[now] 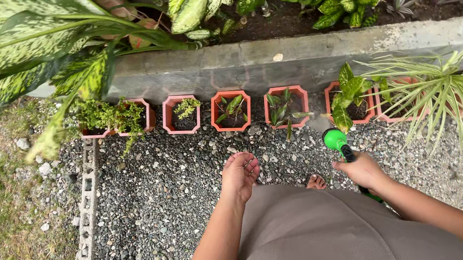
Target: The person waters various potted plants and garden beds using a hose spray nozzle.
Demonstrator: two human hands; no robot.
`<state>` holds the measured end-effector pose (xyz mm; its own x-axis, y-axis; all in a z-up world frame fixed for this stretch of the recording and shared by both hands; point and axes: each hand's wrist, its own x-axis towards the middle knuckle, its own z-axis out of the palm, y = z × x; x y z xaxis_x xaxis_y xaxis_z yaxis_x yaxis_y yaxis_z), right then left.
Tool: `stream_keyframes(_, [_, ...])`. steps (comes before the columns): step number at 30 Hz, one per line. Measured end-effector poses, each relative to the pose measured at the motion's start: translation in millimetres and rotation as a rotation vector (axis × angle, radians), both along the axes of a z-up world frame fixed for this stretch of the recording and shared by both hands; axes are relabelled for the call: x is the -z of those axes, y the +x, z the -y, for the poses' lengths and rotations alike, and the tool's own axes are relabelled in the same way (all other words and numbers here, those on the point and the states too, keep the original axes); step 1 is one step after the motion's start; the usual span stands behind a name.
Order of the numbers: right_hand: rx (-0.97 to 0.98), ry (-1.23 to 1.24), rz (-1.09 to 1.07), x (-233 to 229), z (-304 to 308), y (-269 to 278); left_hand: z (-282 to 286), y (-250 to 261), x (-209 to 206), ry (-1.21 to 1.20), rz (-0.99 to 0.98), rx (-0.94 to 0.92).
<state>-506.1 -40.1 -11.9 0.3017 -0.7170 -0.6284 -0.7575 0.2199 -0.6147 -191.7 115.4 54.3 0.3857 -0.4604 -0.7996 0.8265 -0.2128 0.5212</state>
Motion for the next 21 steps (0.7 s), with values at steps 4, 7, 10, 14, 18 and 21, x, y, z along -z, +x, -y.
stream_keyframes(4, [-0.03,0.001,-0.093,6.3,-10.9,-0.4,6.1,-0.3,3.5,0.015,-0.016,0.019])
stream_keyframes(7, [-0.068,0.026,-0.165,13.1,-18.5,-3.9,10.3,-1.0,7.3,-0.001,-0.003,0.066])
stream_keyframes(10, [-0.112,-0.001,-0.192,22.9,-20.2,-6.7,16.2,0.0,9.4,-0.011,-0.02,0.059])
stream_keyframes(14, [-0.105,-0.011,-0.201,26.3,-19.6,-6.2,20.5,1.8,9.4,-0.012,-0.031,0.058])
stream_keyframes(18, [-0.097,0.034,-0.198,17.9,-19.1,-0.6,20.1,6.6,8.8,-0.019,-0.023,0.065])
stream_keyframes(21, [-0.076,0.042,-0.196,10.9,-18.9,3.5,16.9,9.7,8.1,-0.014,-0.025,0.057])
